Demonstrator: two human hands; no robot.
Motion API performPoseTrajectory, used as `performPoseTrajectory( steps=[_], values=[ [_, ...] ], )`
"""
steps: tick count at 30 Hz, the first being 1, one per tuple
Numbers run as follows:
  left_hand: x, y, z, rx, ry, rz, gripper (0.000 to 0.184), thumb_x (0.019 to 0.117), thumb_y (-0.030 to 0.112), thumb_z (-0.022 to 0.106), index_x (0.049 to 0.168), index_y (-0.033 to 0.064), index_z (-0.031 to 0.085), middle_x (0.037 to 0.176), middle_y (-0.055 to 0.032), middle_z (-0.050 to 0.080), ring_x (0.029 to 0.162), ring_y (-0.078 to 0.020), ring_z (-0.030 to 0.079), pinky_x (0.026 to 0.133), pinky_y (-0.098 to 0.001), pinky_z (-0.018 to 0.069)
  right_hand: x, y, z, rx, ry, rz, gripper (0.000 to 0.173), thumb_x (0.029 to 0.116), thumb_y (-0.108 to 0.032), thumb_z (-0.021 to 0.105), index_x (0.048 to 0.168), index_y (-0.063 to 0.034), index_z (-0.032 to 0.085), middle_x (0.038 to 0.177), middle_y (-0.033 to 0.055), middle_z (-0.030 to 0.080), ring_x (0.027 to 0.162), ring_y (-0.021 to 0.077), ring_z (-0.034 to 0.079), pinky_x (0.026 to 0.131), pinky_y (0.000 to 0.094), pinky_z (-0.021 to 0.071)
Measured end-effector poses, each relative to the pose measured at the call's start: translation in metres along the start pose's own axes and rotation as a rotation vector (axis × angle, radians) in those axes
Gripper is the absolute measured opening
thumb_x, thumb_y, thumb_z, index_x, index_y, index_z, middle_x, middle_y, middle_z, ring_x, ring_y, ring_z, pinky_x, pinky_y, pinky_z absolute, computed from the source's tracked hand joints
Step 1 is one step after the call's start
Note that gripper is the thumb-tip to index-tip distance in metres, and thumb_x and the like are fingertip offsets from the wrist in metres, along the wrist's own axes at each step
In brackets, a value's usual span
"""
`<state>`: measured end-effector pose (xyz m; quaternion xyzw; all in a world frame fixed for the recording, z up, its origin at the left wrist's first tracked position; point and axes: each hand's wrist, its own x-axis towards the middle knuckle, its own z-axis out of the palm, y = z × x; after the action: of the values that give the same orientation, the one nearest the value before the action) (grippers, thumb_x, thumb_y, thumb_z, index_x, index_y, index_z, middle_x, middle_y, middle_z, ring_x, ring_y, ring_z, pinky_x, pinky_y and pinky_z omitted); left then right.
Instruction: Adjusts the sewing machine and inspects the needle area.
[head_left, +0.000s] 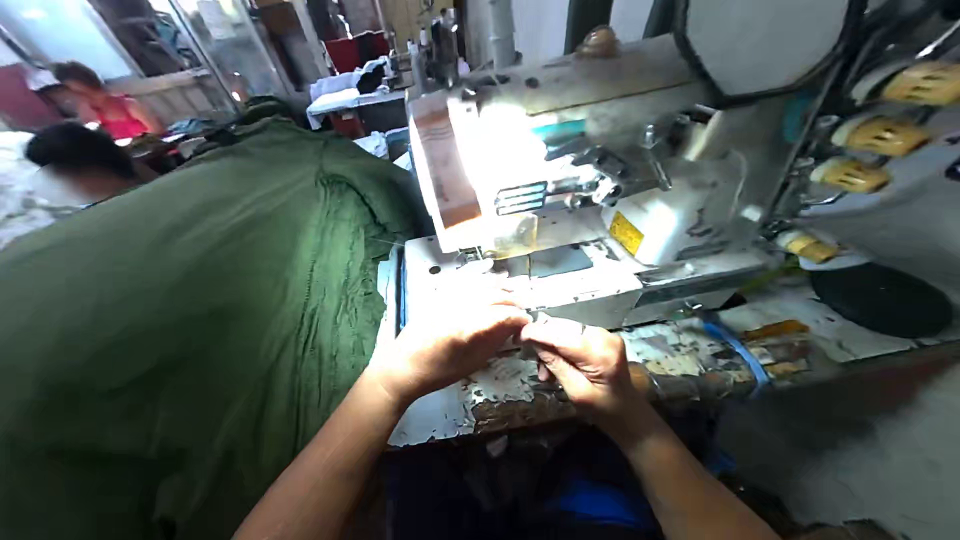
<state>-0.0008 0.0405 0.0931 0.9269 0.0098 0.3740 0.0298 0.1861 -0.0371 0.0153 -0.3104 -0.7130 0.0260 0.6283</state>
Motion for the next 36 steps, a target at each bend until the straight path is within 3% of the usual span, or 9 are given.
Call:
performPoseTrajectory(
  steps=[5, 11, 13, 15, 17, 23, 30, 34, 36],
  values=[
    [-0.005, -0.009, -0.013, -0.077, 0.0, -0.06, 0.01, 0.0943, 0.013, 0.072, 0.093, 0.0055, 0.078, 0.091, -0.0031, 0.075, 0.095, -0.0055, 0.067, 0.093, -0.0221, 0.0498, 0.0, 0.007, 0.0, 0.112, -0.006, 0.055, 0.02, 0.1027, -0.008, 0.056, 0.102, 0.0, 0.074, 0.088, 0.0057, 0.073, 0.068, -0.0042, 0.062, 0.066, 0.0102, 0.0522],
    [-0.012, -0.003, -0.022, -0.057, -0.079, -0.142, 0.014, 0.0965, 0.014, 0.066, 0.091, 0.0057, 0.076, 0.087, -0.0017, 0.07, 0.091, -0.005, 0.062, 0.084, -0.0198, 0.0478, -0.008, 0.008, -0.001, 0.054, -0.02, 0.181, 0.02, 0.0999, -0.005, 0.058, 0.102, 0.0007, 0.076, 0.088, 0.0043, 0.074, 0.073, -0.0021, 0.066, 0.072, 0.0129, 0.0566],
    [-0.027, 0.004, -0.017, -0.077, -0.092, -0.232, 0.018, 0.0979, 0.018, 0.064, 0.092, 0.0067, 0.077, 0.087, 0.0, 0.071, 0.09, -0.0021, 0.063, 0.083, -0.018, 0.0489, -0.02, 0.006, -0.008, -0.195, -0.13, 0.266, 0.022, 0.0978, -0.012, 0.06, 0.109, -0.0052, 0.078, 0.102, 0.0059, 0.077, 0.095, 0.0075, 0.072, 0.09, 0.0211, 0.057],
    [-0.049, 0.012, -0.004, -0.12, -0.098, -0.3, 0.021, 0.1003, 0.02, 0.062, 0.092, 0.0063, 0.075, 0.085, -0.0017, 0.07, 0.088, -0.0052, 0.064, 0.083, -0.0208, 0.0488, -0.039, 0.003, -0.019, -0.434, -0.377, 0.386, 0.032, 0.097, -0.017, 0.059, 0.124, -0.0079, 0.073, 0.123, 0.0116, 0.073, 0.118, 0.026, 0.068, 0.103, 0.0412, 0.0531],
    [-0.067, 0.019, 0.01, -0.138, -0.086, -0.342, 0.023, 0.1025, 0.02, 0.06, 0.093, 0.005, 0.074, 0.083, -0.0048, 0.068, 0.086, -0.0094, 0.062, 0.083, -0.0227, 0.0472, -0.057, 0.004, -0.023, -0.523, -0.524, 0.459, 0.038, 0.0935, -0.011, 0.061, 0.13, -0.0076, 0.071, 0.125, 0.0179, 0.071, 0.123, 0.0399, 0.064, 0.103, 0.0557, 0.0504],
    [-0.077, 0.028, 0.032, -0.082, 0.076, -0.485, 0.021, 0.0992, 0.017, 0.063, 0.092, 0.0032, 0.076, 0.078, -0.0023, 0.068, 0.076, -0.0033, 0.06, 0.074, -0.0174, 0.0471, -0.081, 0.016, -0.013, -0.507, -0.421, 0.379, 0.035, 0.0891, -0.016, 0.058, 0.118, -0.0129, 0.078, 0.105, 0.0187, 0.071, 0.104, 0.0405, 0.067, 0.09, 0.0541, 0.0546],
    [-0.069, 0.031, 0.035, -0.05, 0.146, -0.551, 0.014, 0.0937, 0.015, 0.068, 0.089, 0.0056, 0.076, 0.075, 0.0037, 0.065, 0.071, 0.0025, 0.056, 0.068, -0.0135, 0.046, -0.09, 0.028, -0.01, -0.543, 0.069, 0.169, 0.027, 0.1018, -0.013, 0.056, 0.116, -0.0016, 0.076, 0.102, 0.0201, 0.07, 0.092, 0.0207, 0.068, 0.087, 0.0249, 0.0539],
    [-0.067, 0.031, 0.031, -0.003, 0.139, -0.54, 0.015, 0.0943, 0.017, 0.068, 0.087, 0.0064, 0.076, 0.07, 0.0038, 0.062, 0.066, 0.0017, 0.054, 0.064, -0.0145, 0.045, -0.072, 0.006, -0.028, -0.201, 0.343, 0.266, 0.028, 0.1094, -0.02, 0.048, 0.12, -0.0057, 0.07, 0.101, 0.0011, 0.074, 0.094, 0.0049, 0.069, 0.088, 0.024, 0.0567],
    [-0.066, 0.032, 0.031, 0.004, 0.152, -0.547, 0.015, 0.094, 0.017, 0.068, 0.087, 0.0058, 0.075, 0.068, 0.0043, 0.059, 0.063, 0.0025, 0.05, 0.061, -0.0135, 0.0427, -0.065, -0.017, -0.027, 0.098, 0.288, 0.366, 0.029, 0.111, -0.026, 0.045, 0.127, -0.018, 0.067, 0.096, -0.0091, 0.073, 0.08, 0.0005, 0.07, 0.073, 0.0214, 0.0614]
  ],
)
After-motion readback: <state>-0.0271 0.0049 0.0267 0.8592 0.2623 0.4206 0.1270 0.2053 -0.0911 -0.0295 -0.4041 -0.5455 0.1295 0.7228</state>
